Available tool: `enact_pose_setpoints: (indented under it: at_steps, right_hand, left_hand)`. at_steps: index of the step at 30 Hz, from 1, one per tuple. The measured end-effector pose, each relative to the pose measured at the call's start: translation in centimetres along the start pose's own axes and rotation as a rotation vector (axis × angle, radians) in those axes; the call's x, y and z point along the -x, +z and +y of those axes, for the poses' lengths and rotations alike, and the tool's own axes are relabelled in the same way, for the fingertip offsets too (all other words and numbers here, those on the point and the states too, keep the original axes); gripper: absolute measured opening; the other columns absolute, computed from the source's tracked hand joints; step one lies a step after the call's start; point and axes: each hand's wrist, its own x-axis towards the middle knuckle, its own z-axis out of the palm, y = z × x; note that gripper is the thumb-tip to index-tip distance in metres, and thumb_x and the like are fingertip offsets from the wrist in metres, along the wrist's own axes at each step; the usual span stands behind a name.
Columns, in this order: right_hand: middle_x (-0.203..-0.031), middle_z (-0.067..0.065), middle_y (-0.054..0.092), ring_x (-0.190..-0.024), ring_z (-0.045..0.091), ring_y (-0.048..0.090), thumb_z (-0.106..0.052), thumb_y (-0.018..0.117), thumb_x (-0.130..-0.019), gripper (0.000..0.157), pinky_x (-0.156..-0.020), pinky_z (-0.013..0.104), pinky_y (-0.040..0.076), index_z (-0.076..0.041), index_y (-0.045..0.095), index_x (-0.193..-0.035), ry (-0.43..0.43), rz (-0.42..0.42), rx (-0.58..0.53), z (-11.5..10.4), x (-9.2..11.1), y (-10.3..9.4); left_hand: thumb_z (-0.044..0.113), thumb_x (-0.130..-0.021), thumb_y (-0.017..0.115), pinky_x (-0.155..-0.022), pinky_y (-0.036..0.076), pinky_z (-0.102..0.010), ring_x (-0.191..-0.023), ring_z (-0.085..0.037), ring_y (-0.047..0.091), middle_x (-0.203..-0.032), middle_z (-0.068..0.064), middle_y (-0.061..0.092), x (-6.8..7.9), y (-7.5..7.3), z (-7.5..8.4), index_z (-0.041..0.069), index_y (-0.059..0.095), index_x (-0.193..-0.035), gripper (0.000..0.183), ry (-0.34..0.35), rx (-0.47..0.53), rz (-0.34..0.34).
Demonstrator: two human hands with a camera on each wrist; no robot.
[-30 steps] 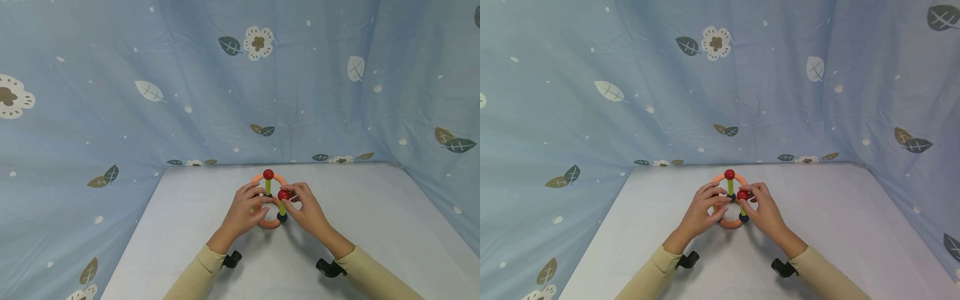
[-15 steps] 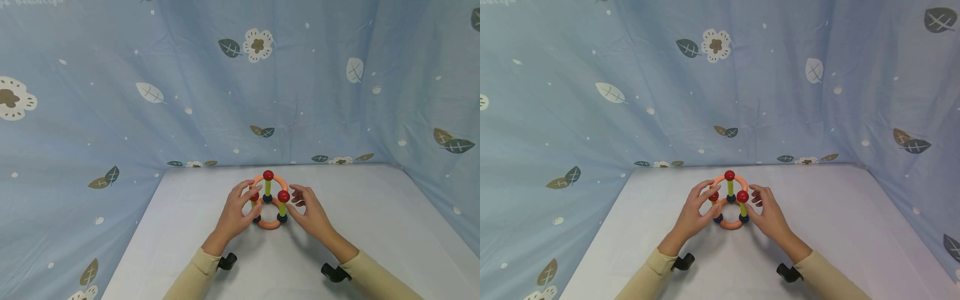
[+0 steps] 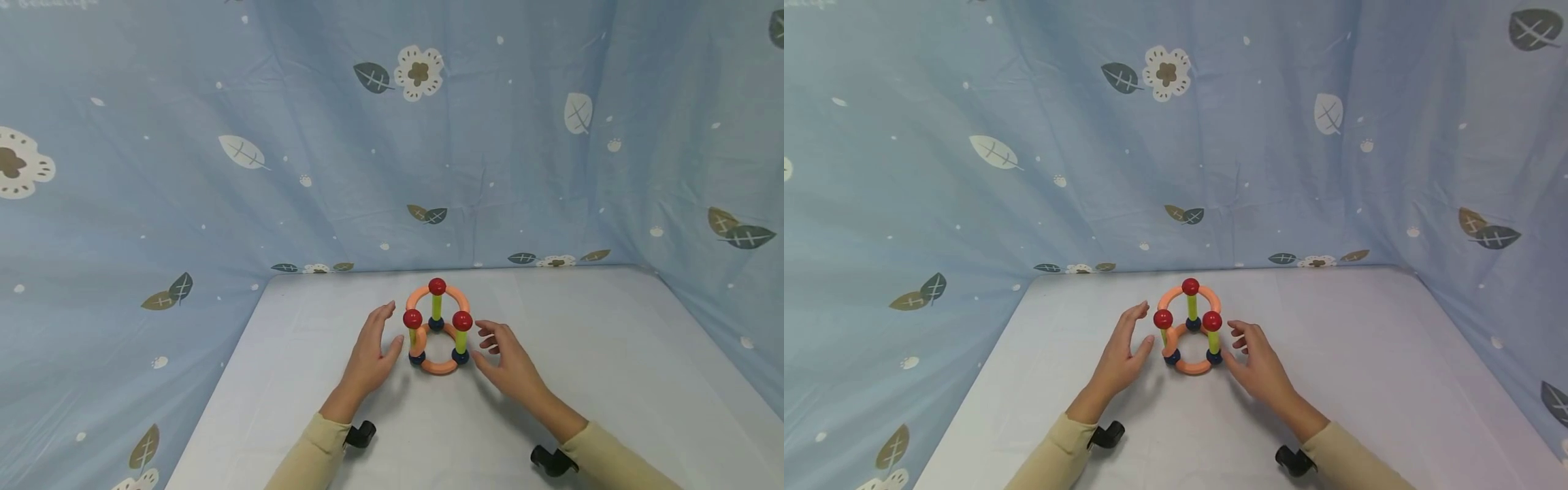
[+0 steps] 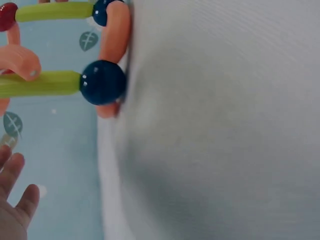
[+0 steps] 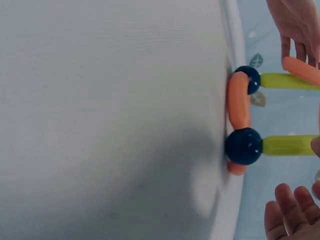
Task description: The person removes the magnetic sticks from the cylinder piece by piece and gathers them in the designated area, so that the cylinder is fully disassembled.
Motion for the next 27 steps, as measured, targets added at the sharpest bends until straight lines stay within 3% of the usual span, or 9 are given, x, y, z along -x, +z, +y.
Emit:
enact_pose_setpoints:
  at_steps: [7,12,17,27]
  right_hand:
    - [-0.126,0.013,0.058,-0.104,0.025,0.062,-0.011,0.077,-0.09,0.055,-0.091,0.048,0.055,-0.003,0.053,-0.138,0.019,-0.023,0.008,0.9,0.5,0.7]
    - [-0.123,0.012,0.061,-0.104,0.026,0.063,-0.013,0.076,-0.091,0.052,-0.092,0.047,0.055,-0.004,0.055,-0.138,0.067,-0.053,0.027,1.1,0.7,1.1]
    - [-0.119,0.006,0.064,-0.099,0.018,0.062,-0.018,0.077,-0.091,0.05,-0.088,0.041,0.055,-0.008,0.06,-0.136,0.13,-0.075,0.075,1.3,0.8,1.8]
    - [-0.112,0.004,0.069,-0.093,0.014,0.063,-0.012,0.077,-0.09,0.039,-0.084,0.038,0.055,-0.007,0.066,-0.128,0.153,-0.083,0.071,1.5,0.6,2.5]
  left_hand:
    - [0.015,-0.098,0.064,-0.106,0.046,-0.049,-0.128,-0.023,0.054,-0.142,-0.006,0.054,0.7,0.5,-1.0,0.01,0.048,-0.147,0.052,-0.071,0.041,-0.036]
    - [0.019,-0.098,0.066,-0.104,0.048,-0.049,-0.123,-0.023,0.058,-0.134,-0.004,0.062,1.0,0.9,-1.3,0.009,0.055,-0.142,0.046,-0.175,0.082,-0.129]
    - [0.025,-0.098,0.068,-0.105,0.047,-0.049,-0.121,-0.022,0.06,-0.124,-0.001,0.068,1.5,1.1,-1.8,0.013,0.062,-0.136,0.041,-0.263,0.122,-0.222]
    - [0.026,-0.096,0.072,-0.1,0.051,-0.044,-0.11,-0.016,0.065,-0.116,0.005,0.071,1.5,1.6,-2.0,0.015,0.071,-0.123,0.029,-0.242,0.128,-0.274]
